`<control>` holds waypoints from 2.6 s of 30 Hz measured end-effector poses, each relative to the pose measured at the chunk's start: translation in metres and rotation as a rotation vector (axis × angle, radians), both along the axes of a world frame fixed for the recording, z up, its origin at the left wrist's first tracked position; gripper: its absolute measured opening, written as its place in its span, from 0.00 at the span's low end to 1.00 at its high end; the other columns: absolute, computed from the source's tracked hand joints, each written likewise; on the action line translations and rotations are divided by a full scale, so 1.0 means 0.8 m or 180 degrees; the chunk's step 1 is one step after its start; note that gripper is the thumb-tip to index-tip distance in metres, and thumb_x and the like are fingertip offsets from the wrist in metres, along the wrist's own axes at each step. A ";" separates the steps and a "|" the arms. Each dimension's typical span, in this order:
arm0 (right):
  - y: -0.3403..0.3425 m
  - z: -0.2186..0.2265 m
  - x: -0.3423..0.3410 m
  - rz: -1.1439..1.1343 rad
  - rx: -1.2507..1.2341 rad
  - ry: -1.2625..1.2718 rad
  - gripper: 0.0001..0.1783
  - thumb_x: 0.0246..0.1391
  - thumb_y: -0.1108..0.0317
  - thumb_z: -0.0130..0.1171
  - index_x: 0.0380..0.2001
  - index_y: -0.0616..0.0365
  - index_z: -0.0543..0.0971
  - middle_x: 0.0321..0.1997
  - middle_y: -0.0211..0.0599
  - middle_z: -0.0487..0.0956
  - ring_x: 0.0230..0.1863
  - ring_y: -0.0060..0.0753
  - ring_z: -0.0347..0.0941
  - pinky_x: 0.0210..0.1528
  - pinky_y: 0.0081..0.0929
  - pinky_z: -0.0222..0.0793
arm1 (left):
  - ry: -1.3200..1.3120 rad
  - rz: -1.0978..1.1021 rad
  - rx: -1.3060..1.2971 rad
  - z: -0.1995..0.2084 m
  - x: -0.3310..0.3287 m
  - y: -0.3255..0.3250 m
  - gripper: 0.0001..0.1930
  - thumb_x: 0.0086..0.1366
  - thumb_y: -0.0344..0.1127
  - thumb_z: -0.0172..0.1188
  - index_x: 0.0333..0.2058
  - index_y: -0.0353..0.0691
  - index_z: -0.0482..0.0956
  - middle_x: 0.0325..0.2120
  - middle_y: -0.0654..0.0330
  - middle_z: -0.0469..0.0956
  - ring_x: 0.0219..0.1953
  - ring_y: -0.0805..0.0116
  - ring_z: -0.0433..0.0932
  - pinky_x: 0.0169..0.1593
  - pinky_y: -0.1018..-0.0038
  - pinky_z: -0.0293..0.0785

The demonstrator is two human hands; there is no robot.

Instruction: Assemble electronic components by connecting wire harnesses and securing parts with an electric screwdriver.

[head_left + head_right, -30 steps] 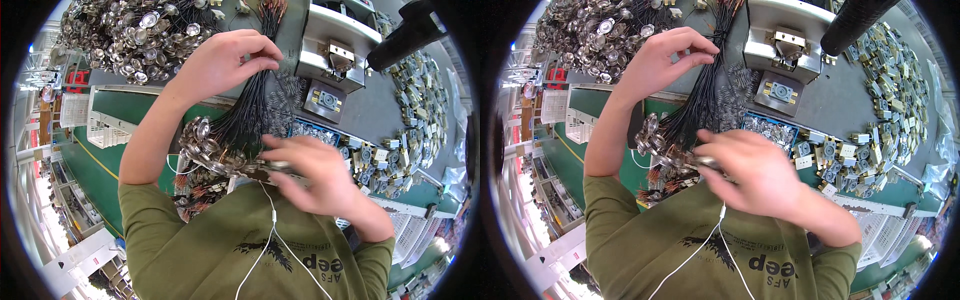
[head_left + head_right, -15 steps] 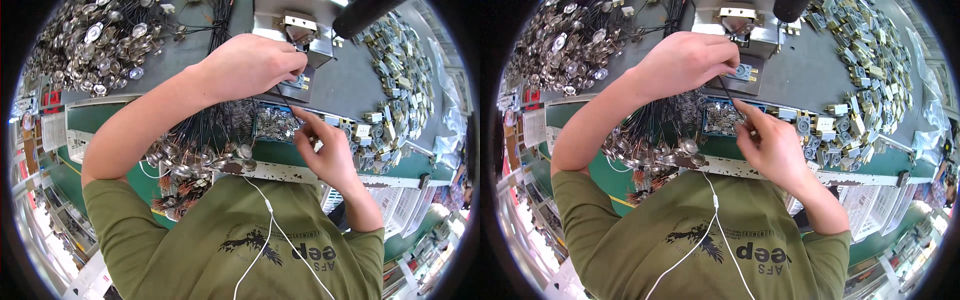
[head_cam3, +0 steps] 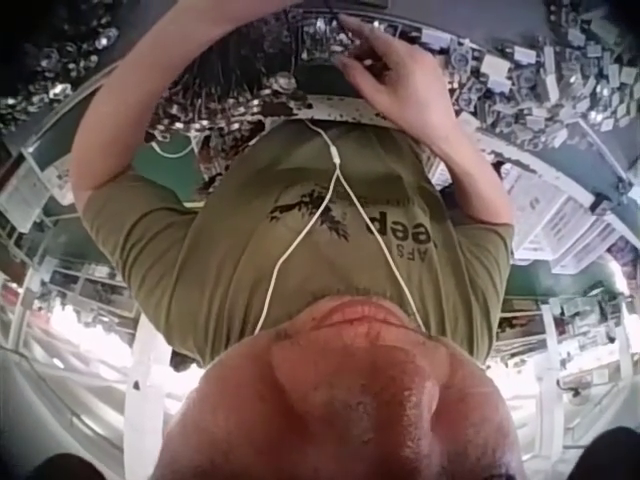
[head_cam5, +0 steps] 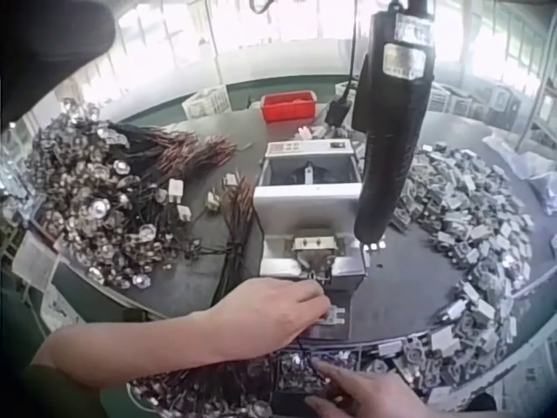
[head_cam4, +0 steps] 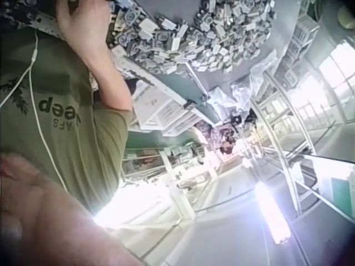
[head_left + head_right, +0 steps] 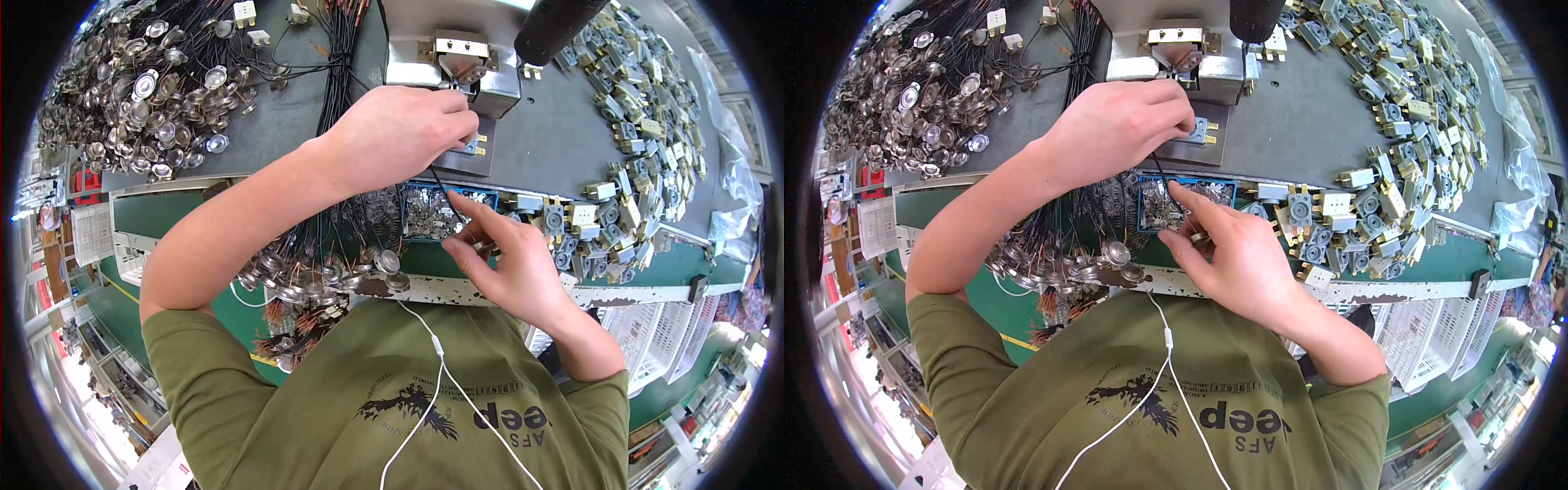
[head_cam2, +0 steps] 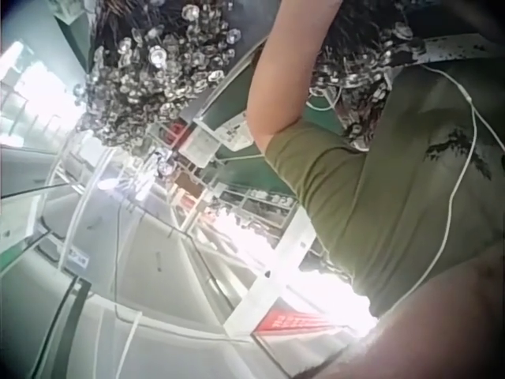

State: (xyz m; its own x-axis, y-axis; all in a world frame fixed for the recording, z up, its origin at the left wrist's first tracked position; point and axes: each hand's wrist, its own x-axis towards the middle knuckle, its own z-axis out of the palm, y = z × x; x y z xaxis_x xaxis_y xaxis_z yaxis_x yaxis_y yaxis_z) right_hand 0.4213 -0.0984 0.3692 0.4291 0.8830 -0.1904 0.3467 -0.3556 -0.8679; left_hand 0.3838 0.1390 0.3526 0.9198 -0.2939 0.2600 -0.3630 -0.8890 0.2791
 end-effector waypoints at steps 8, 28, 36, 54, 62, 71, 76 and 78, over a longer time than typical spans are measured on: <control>-0.002 0.023 0.021 0.0199 0.0100 -0.0894 0.24 0.55 0.75 0.66 0.57 0.60 0.77 0.31 0.37 0.82 0.27 0.30 0.79 0.33 0.28 0.75 | 0.0002 -0.0336 -0.0537 0.019 -0.025 0.009 0.10 0.63 0.40 0.64 0.38 0.41 0.79 0.32 0.59 0.76 0.40 0.58 0.80 0.44 0.61 0.77; -0.069 0.044 0.063 0.0291 0.0262 -0.0959 0.17 0.56 0.79 0.68 0.49 0.62 0.78 0.48 0.37 0.83 0.47 0.30 0.80 0.47 0.31 0.75 | 0.0157 -0.0128 -0.0579 0.029 -0.050 0.005 0.08 0.67 0.39 0.60 0.35 0.42 0.80 0.28 0.58 0.81 0.36 0.56 0.83 0.41 0.61 0.79; -0.110 0.052 0.038 0.3518 -0.0278 0.2036 0.10 0.60 0.68 0.66 0.42 0.58 0.78 0.37 0.38 0.79 0.39 0.44 0.75 0.40 0.37 0.72 | 0.0358 -0.0198 -0.0369 0.027 -0.054 -0.001 0.07 0.64 0.37 0.64 0.39 0.44 0.81 0.29 0.62 0.77 0.36 0.59 0.79 0.43 0.64 0.76; -0.090 0.052 0.056 0.2123 0.0491 0.0493 0.07 0.48 0.75 0.69 0.33 0.55 0.83 0.34 0.35 0.83 0.37 0.37 0.80 0.37 0.32 0.75 | 0.0280 -0.0152 -0.0283 0.025 -0.048 -0.007 0.08 0.65 0.39 0.62 0.36 0.42 0.80 0.28 0.58 0.80 0.37 0.58 0.82 0.41 0.62 0.79; 0.011 -0.007 0.063 -0.0609 0.0649 -0.0759 0.29 0.54 0.72 0.72 0.59 0.62 0.75 0.47 0.37 0.85 0.42 0.25 0.83 0.47 0.25 0.79 | 0.0004 0.0135 -0.0481 0.032 -0.046 -0.004 0.08 0.66 0.39 0.61 0.38 0.42 0.79 0.28 0.58 0.79 0.36 0.56 0.82 0.39 0.62 0.78; 0.027 -0.014 0.086 -0.0127 0.0794 0.1695 0.23 0.73 0.69 0.48 0.64 0.72 0.66 0.58 0.57 0.78 0.58 0.45 0.79 0.61 0.37 0.76 | -0.0049 0.0004 -0.0903 0.042 -0.045 0.026 0.09 0.65 0.39 0.61 0.36 0.42 0.83 0.31 0.56 0.83 0.38 0.54 0.82 0.42 0.61 0.79; 0.032 -0.017 0.086 -0.0045 0.0870 0.2619 0.29 0.75 0.63 0.45 0.70 0.71 0.59 0.64 0.58 0.74 0.65 0.48 0.74 0.66 0.42 0.71 | 0.0397 -0.0264 -0.1027 0.073 -0.045 0.041 0.09 0.69 0.35 0.59 0.44 0.37 0.78 0.29 0.52 0.79 0.34 0.51 0.81 0.39 0.61 0.78; 0.036 -0.019 0.086 -0.0047 0.0869 0.2647 0.28 0.75 0.63 0.45 0.70 0.71 0.60 0.63 0.56 0.75 0.64 0.47 0.75 0.65 0.42 0.72 | 0.0483 -0.0293 -0.0951 0.071 -0.047 0.045 0.09 0.68 0.35 0.59 0.44 0.37 0.77 0.28 0.51 0.78 0.34 0.48 0.81 0.38 0.59 0.77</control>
State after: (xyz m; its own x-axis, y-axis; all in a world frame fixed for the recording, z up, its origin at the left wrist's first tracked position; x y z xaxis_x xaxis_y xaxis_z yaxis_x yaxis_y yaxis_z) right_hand 0.4897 -0.0693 0.3538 0.2567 0.9388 -0.2296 -0.4396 -0.0981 -0.8928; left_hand 0.3463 0.1746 0.4093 0.9277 -0.3089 0.2095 -0.3723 -0.7253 0.5791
